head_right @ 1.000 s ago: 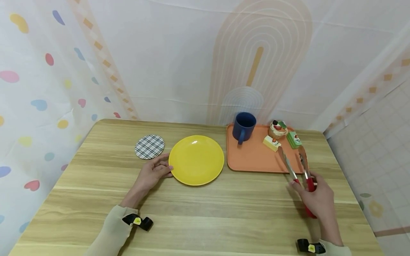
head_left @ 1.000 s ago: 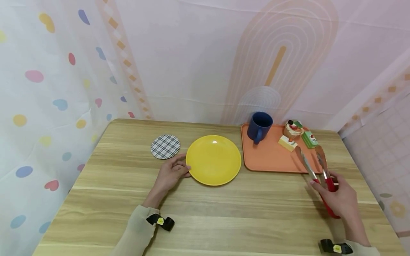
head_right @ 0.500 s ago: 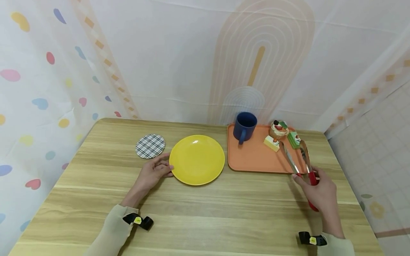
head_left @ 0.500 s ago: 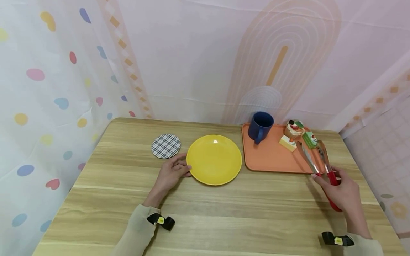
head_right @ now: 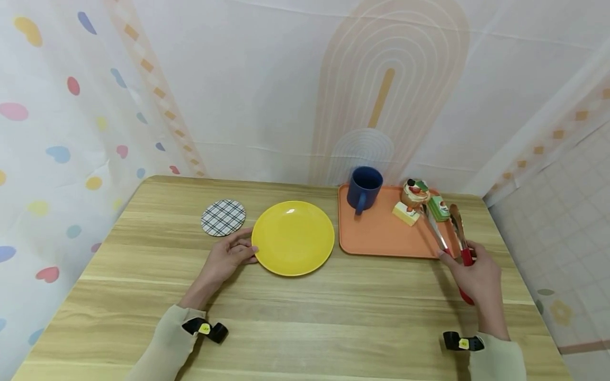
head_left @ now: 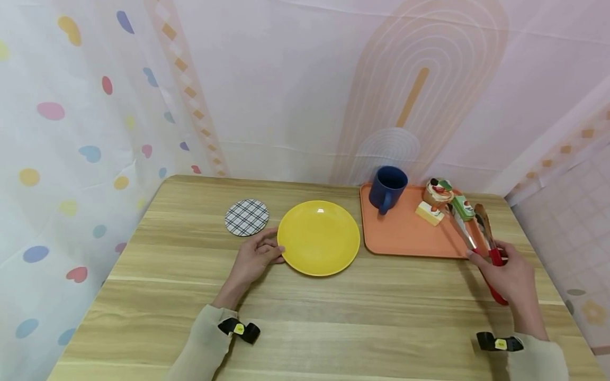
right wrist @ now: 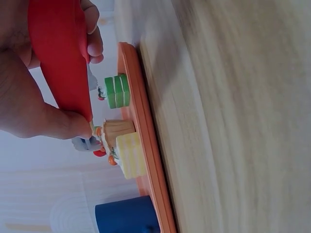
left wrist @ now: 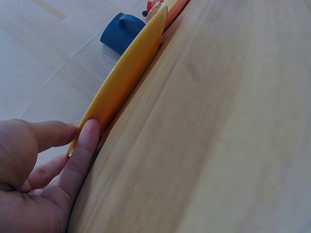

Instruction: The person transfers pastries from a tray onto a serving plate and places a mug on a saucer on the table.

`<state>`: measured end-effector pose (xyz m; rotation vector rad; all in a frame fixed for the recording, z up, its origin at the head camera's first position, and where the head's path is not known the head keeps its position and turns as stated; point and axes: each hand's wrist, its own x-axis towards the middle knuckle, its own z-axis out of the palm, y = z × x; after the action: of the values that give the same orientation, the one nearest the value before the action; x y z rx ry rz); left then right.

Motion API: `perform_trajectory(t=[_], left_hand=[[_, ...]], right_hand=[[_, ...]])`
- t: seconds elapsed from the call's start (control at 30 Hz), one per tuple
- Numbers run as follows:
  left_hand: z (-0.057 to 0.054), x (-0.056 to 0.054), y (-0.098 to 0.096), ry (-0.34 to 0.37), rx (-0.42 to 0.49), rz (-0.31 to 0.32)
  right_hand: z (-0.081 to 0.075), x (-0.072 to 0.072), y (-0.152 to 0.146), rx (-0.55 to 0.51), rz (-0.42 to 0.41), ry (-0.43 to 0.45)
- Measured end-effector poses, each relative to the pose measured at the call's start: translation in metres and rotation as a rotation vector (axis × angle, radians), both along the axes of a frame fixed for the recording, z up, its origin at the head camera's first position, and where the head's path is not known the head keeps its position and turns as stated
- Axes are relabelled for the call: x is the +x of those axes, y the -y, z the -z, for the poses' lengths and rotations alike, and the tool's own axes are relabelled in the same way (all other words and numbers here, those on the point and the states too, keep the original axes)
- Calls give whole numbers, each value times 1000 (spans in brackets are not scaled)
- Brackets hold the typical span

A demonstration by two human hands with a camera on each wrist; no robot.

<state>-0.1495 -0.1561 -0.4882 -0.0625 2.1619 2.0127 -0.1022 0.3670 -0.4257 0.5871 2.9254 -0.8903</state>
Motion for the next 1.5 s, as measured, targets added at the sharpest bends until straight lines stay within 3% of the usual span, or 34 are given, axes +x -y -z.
perform_trajectory(t=[1.17, 1.5], left_hand=[[0, 2, 0, 6, -2, -8], [-2, 2, -1, 1, -4, -17]], right_hand=[[2, -27, -6, 42, 2, 51], [3, -31, -2, 74, -12, 14]])
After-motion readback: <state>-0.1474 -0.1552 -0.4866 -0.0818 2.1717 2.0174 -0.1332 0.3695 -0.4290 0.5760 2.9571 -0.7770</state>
